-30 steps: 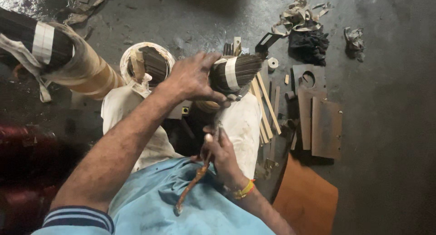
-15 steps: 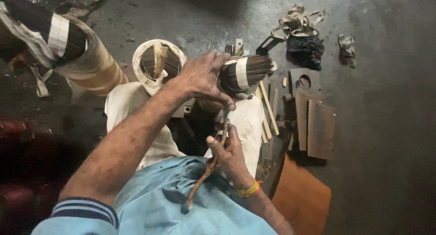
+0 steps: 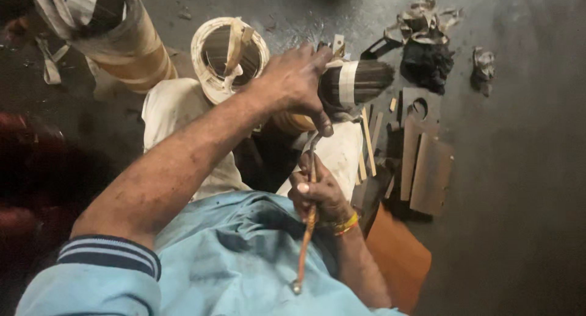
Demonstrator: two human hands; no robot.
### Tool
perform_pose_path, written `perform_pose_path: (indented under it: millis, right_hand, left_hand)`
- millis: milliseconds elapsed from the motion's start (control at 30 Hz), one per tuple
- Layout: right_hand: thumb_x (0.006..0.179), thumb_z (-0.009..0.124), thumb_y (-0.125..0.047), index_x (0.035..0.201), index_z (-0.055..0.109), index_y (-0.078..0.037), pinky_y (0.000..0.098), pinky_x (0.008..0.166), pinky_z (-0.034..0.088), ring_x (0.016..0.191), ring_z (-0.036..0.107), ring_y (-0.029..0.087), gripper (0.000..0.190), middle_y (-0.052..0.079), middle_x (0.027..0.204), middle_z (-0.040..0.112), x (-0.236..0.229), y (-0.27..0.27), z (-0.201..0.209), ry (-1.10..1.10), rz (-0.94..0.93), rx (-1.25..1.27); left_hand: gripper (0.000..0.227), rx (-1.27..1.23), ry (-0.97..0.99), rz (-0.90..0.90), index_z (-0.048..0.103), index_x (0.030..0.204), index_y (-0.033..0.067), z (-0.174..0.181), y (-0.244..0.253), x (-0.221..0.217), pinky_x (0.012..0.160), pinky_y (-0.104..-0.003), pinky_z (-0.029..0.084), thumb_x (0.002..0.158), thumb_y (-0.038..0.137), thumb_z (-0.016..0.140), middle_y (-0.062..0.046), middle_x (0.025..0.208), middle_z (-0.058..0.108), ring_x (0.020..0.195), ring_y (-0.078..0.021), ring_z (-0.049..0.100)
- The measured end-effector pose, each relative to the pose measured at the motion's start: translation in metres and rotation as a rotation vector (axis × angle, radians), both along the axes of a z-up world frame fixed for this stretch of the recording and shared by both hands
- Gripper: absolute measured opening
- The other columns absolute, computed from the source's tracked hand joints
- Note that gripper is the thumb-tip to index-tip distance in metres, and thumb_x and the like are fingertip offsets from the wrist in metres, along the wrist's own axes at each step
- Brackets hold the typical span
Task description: The person sits on the floor and wraps a white strip around a cylindrical object. They use a pair of pliers to cut the strip and then continue wrapping it around the cylinder.
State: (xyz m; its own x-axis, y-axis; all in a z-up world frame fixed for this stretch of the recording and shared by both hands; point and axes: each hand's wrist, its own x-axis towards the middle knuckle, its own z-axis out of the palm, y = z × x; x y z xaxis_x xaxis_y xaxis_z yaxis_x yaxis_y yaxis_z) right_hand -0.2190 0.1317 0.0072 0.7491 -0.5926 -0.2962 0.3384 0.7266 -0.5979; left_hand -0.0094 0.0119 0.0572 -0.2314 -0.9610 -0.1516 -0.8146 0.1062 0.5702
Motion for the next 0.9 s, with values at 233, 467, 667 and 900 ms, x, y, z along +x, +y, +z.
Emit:
perform_pose_path:
  millis: [233, 467, 667, 900]
  right_hand:
    - [0.088, 0.07, -0.004, 0.109, 0.039, -0.012, 0.0301, 0.041, 0.053, 0.051, 0.046, 0.01, 0.038, 0.001, 0.073, 0.041, -0.005, 0.003, -0.015, 0.02, -0.033, 0.015]
    - [0.09, 0.07, -0.01, 0.109, 0.048, -0.007, 0.0289, 0.048, 0.052, 0.057, 0.05, 0.009, 0.03, 0.003, 0.077, 0.05, -0.028, -0.014, -0.025, 0.412, 0.102, -0.225]
    - [0.093, 0.065, -0.019, 0.12, 0.058, -0.004, 0.029, 0.069, 0.062, 0.073, 0.06, 0.007, 0.032, 0.0, 0.089, 0.061, -0.011, -0.01, -0.009, 0.771, -0.091, -0.561]
    - [0.102, 0.06, -0.028, 0.117, 0.061, -0.004, 0.0281, 0.054, 0.058, 0.067, 0.058, 0.007, 0.028, 0.0, 0.082, 0.056, 0.013, -0.017, -0.023, 0.702, -0.237, -0.55]
  left_hand:
    - [0.136, 0.055, -0.034, -0.003, 0.038, 0.146, 0.0116, 0.008, 0.002, -0.004, 0.092, -0.052, 0.051, 0.037, 0.068, 0.098, -0.02, 0.125, 0.051, 0.117, -0.0392, 0.056]
    - [0.133, -0.136, -0.029, -0.007, 0.043, 0.143, 0.0111, -0.004, 0.008, 0.0, 0.09, -0.054, 0.052, 0.038, 0.073, 0.095, -0.023, 0.121, 0.053, 0.111, -0.0422, 0.06]
    - [0.134, -0.196, 0.006, -0.047, 0.043, 0.142, 0.0102, -0.013, 0.007, 0.005, 0.086, -0.053, 0.053, 0.037, 0.076, 0.095, -0.023, 0.118, 0.055, 0.108, -0.0418, 0.061]
    - [0.128, -0.354, 0.023, -0.024, 0.046, 0.142, 0.0087, -0.024, 0.007, 0.005, 0.082, -0.053, 0.054, 0.041, 0.069, 0.095, -0.023, 0.115, 0.058, 0.102, -0.0416, 0.064]
